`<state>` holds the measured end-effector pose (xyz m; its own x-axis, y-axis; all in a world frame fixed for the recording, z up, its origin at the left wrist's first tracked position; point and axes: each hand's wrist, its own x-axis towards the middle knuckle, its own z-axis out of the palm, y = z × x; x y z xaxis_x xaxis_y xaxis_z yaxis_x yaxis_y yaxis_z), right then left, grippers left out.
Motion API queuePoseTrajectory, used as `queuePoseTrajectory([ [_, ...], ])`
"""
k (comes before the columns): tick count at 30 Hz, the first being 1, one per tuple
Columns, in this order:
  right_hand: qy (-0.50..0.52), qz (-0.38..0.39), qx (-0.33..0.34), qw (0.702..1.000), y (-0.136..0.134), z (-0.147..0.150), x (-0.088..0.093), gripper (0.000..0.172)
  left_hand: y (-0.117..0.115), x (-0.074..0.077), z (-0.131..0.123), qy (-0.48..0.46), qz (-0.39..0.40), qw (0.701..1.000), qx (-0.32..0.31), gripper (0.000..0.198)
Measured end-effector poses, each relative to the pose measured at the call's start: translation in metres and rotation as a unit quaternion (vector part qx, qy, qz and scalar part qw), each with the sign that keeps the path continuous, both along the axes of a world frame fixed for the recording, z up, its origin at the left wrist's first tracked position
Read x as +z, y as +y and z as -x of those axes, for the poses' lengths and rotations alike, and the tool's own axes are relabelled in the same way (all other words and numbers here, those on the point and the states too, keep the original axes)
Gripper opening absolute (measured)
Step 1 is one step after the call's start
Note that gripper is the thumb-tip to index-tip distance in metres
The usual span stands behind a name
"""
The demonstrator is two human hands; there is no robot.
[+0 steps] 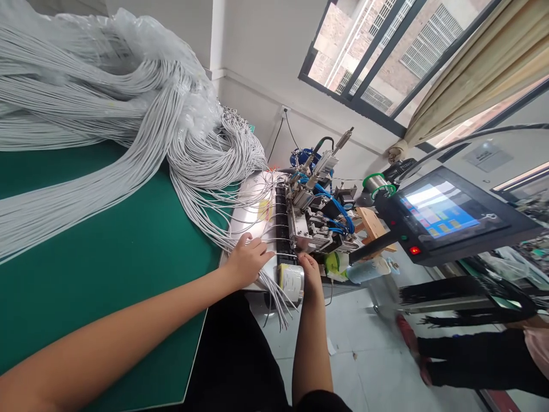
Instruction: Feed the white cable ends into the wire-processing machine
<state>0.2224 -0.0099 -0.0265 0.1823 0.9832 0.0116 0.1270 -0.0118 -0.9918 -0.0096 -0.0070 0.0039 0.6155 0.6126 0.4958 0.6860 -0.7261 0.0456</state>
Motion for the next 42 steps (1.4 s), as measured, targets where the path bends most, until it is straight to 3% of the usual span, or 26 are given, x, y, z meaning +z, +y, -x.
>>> queuePoseTrajectory([
  [7,-0.014,-0.004,-0.034,0.999,-0.014,-0.005,0.004,0.037,0.0,-0.001,0.002,-0.004,-0.009,1.0,0.001,0.04],
  [12,-0.154,-0.035,-0.069,0.985,-0.053,-0.024,0.028,0.039,-0.001,0.001,0.003,-0.002,-0.008,1.0,0.003,0.039],
  [14,-0.202,-0.018,-0.042,0.978,-0.072,-0.03,0.041,0.036,-0.001,0.001,0.003,0.0,-0.011,1.0,0.003,0.036],
  [18,-0.268,0.072,0.097,0.956,-0.103,-0.035,0.057,0.031,0.0,0.0,0.003,0.008,-0.007,1.0,0.012,0.035],
  [23,-0.259,0.186,0.193,0.928,-0.116,-0.032,0.05,0.032,-0.002,0.002,0.003,0.018,0.002,0.998,0.054,0.03],
  [27,-0.242,0.193,0.207,0.928,-0.113,-0.027,0.042,0.028,-0.002,0.003,0.003,0.003,0.0,0.998,0.056,0.028],
  [32,-0.201,0.134,0.215,0.946,-0.107,-0.03,0.042,0.025,0.001,0.003,0.008,-0.011,-0.044,0.998,-0.045,0.036],
  [37,-0.107,0.072,0.155,0.979,-0.097,-0.037,0.04,0.027,0.001,0.004,0.009,-0.019,-0.106,0.978,-0.181,0.034],
  [39,-0.056,0.064,0.135,0.987,-0.09,-0.037,0.036,0.028,0.0,0.006,0.008,-0.03,-0.122,0.971,-0.203,0.026],
  [42,0.009,0.062,0.114,0.992,-0.078,-0.036,0.032,0.027,-0.002,0.008,0.008,-0.03,-0.135,0.969,-0.205,0.028],
])
